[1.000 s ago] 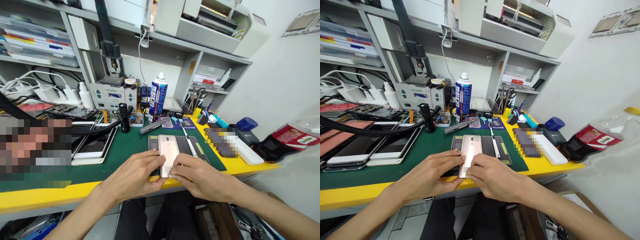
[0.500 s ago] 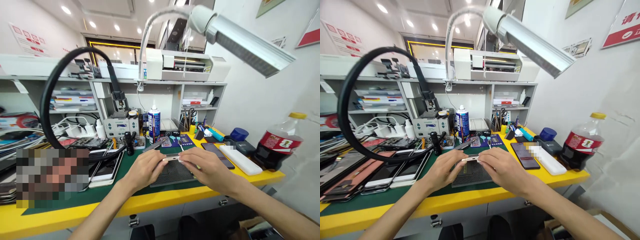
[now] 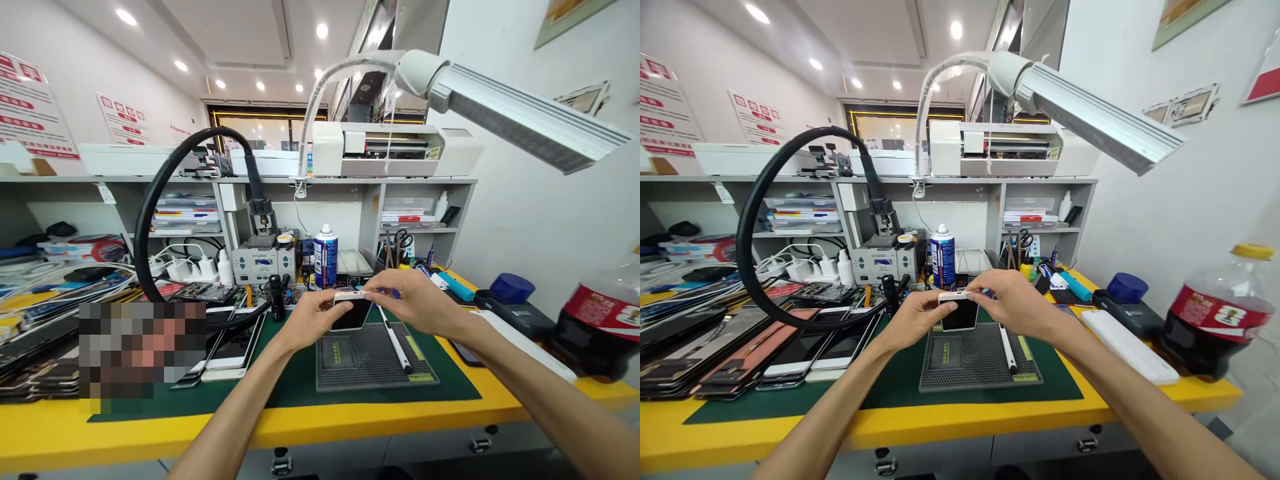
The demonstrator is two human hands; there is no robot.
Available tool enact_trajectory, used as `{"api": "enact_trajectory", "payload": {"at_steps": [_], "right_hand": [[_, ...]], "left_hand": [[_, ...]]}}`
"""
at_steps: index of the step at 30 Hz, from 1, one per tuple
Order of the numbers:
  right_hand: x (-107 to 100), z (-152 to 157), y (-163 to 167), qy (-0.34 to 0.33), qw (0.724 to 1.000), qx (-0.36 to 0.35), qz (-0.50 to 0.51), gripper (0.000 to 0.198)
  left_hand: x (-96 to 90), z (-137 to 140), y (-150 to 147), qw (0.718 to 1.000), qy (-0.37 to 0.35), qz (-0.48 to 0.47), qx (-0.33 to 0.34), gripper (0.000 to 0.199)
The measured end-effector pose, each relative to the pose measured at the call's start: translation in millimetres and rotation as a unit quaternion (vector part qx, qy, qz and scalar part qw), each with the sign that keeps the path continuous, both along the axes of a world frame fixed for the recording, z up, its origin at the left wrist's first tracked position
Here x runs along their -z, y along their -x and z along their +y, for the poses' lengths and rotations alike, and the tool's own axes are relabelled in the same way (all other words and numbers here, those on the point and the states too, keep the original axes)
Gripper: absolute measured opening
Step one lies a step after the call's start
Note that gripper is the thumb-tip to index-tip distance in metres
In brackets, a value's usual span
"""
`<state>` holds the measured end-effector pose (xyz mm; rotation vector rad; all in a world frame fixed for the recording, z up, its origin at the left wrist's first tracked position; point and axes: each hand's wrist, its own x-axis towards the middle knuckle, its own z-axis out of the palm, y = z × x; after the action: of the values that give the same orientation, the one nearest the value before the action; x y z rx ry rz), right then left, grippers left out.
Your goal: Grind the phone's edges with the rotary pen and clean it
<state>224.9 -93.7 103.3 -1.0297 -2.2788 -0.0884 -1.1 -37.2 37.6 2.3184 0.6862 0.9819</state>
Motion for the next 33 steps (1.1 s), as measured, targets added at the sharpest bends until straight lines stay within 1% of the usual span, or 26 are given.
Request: {"api": "enact_trajectory", "payload": {"at_steps": [3,7,10,13,16,22,24,27,30,33], "right_hand": [[-3,7,1,0.011,1.0,-0.005,-0.007,0.018],[-3,13,12,0.017,0.999,-0.04,-0.006,0.019],[0,17,27,-0.001,0.998,-0.062,-0.003,0.019],[4,21,37,-0.017,0.998,-0.062,-0.007,0.02],[5,19,32,-0.018,0.998,-0.06,-0.013,0.022],[0,7,5,-0.005,0.999,-0.027,-0.016,0.02],[1,8,6,-0.023,0.999,-0.031,-0.019,0.02],[8,12,18,-0.055,0.997,-0.044,-0.017,0.019],[14,15,28,-0.07,0.996,-0.047,-0.013,0.02],[16,11,26,-0.076,0.996,-0.044,-0.011,0.019]], "left_hand": [[-4.8,9,-1,0.999,0.027,0.027,0.022,0.032],[-6.8,19,-10,0.997,0.034,0.054,0.052,0.03],[-5.0,24,-18,0.996,0.029,0.056,0.063,0.028],[-4.0,26,-21,0.996,0.02,0.048,0.067,0.026],[-4.9,25,-19,0.997,0.012,0.044,0.07,0.027],[-9.4,20,-22,0.997,-0.018,0.039,0.07,0.032],[-10.5,18,-24,0.997,-0.03,0.037,0.066,0.031],[-10.8,16,-25,0.996,-0.046,0.04,0.058,0.028],[-9.5,15,-24,0.996,-0.061,0.045,0.052,0.026],[-7.3,14,-23,0.995,-0.075,0.049,0.048,0.029]]}}
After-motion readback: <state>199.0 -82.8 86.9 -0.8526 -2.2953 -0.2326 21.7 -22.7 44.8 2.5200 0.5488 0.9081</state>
